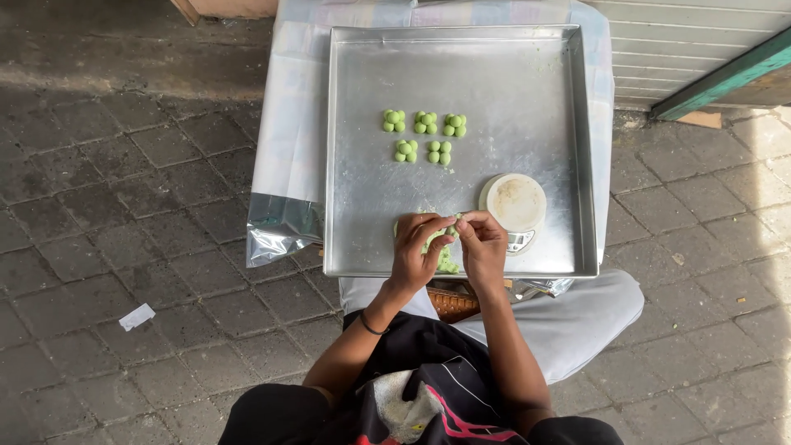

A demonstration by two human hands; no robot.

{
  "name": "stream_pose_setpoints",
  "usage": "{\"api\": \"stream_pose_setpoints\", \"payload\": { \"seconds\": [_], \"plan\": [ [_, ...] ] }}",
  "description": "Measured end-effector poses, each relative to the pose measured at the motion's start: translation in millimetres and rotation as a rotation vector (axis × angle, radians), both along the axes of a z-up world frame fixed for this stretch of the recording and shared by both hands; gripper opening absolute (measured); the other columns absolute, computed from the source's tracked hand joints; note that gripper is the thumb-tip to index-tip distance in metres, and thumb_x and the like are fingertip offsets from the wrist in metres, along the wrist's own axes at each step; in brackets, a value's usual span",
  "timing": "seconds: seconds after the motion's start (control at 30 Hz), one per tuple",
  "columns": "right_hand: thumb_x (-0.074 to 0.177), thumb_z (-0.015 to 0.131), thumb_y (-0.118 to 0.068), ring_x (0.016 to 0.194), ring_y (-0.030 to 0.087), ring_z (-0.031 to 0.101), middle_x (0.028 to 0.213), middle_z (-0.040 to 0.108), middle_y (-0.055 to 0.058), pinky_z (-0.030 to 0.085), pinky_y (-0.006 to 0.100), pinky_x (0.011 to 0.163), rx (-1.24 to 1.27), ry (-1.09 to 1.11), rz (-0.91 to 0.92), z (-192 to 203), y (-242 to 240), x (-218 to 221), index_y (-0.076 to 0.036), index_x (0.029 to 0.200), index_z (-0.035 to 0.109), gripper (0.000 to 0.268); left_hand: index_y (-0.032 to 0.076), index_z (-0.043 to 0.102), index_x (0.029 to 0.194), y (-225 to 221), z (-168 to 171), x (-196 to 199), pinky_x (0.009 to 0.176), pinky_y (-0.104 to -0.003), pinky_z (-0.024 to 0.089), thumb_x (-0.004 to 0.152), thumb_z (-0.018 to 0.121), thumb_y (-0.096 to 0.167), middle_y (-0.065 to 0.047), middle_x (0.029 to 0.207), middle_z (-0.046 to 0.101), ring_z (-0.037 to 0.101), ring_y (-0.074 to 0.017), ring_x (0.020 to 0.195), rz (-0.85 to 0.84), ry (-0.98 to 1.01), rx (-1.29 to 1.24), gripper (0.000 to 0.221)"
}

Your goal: Weighing small portions of green dough on a digital scale and rolling them into balls to be arranged on a tray.

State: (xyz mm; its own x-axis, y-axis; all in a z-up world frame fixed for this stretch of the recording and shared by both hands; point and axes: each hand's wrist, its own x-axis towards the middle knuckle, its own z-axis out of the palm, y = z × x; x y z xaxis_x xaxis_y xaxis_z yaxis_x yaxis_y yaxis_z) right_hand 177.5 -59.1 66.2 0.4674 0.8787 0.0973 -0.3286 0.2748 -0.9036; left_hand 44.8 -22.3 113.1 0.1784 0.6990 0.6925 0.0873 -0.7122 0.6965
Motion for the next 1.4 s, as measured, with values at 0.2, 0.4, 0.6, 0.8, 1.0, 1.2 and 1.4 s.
{"api": "stream_pose_setpoints", "payload": {
  "seconds": [0.2,0.4,0.6,0.8,1.0,1.2,1.4],
  "plan": [
    [0.093,0.074,-0.012,0.093,0.019,0.073,0.108,0.075,0.024,0.061,0.03,0.081,0.056,0.066,0.01,-26,-3,-8,0.009,0.118,0.068,0.033,0.016,0.071,0.124,0,14,16,0.099,-0.037,0.041,0.095,0.072,0.031,0.001,0.107,0.062,0.06,-0.017,0.1,0.215,-0.047,-0.072,0.032],
    [0.097,0.069,-0.01,0.089,0.017,0.071,0.103,0.073,0.02,0.054,0.02,0.074,0.081,0.242,0.026,-17,3,1,0.009,0.109,0.065,0.023,0.018,0.071,0.128,-15,15,42,0.101,-0.042,0.04,0.095,0.071,0.029,-0.003,0.114,0.058,0.058,-0.0179,0.1,0.135,-0.185,-0.314,0.035],
    [0.103,0.063,-0.018,0.098,0.014,0.066,0.116,0.064,0.015,0.054,0.026,0.082,0.11,0.028,-0.038,34,5,0,-0.004,0.098,0.059,0.015,0.022,0.048,0.152,-18,24,43,0.108,-0.051,0.029,0.11,0.032,0.049,-0.01,0.15,0.038,0.048,-0.0302,0.124,0.052,0.111,-0.32,0.052],
    [0.098,0.069,-0.001,0.074,0.014,0.066,0.082,0.064,0.01,0.052,0.025,0.075,0.055,0.033,-0.065,5,-1,26,-0.01,0.141,0.046,0.05,0.011,0.042,0.157,-16,9,37,0.104,-0.042,0.04,0.109,0.043,0.017,-0.013,0.13,0.046,0.049,-0.0293,0.12,-0.187,0.028,-0.328,0.048],
    [0.101,0.07,-0.009,0.074,0.005,0.06,0.083,0.076,0.012,0.053,0.023,0.071,-0.171,-0.253,-0.191,20,-7,24,-0.001,0.102,0.075,0.01,0.006,0.066,0.122,-11,2,46,0.082,-0.035,0.056,0.099,0.067,0.014,-0.007,0.107,0.059,0.063,-0.0227,0.09,-0.105,-0.142,-0.307,0.024],
    [0.097,0.07,-0.01,0.103,0.019,0.07,0.109,0.075,0.02,0.059,0.036,0.095,-0.035,-0.084,-0.144,7,-10,0,0.006,0.123,0.069,0.03,0.006,0.066,0.106,-10,19,51,0.077,-0.033,0.051,0.098,0.069,0.015,-0.005,0.099,0.058,0.059,-0.0179,0.083,0.046,-0.217,-0.313,0.012],
    [0.103,0.063,-0.016,0.095,0.018,0.067,0.098,0.072,0.019,0.058,0.037,0.092,0.025,-0.039,-0.085,-22,-9,19,0.006,0.106,0.07,0.023,0.006,0.058,0.106,-18,11,54,0.081,-0.027,0.043,0.102,0.064,0.019,-0.002,0.103,0.052,0.049,-0.007,0.092,-0.272,-0.552,-0.76,0.015]
  ]
}}
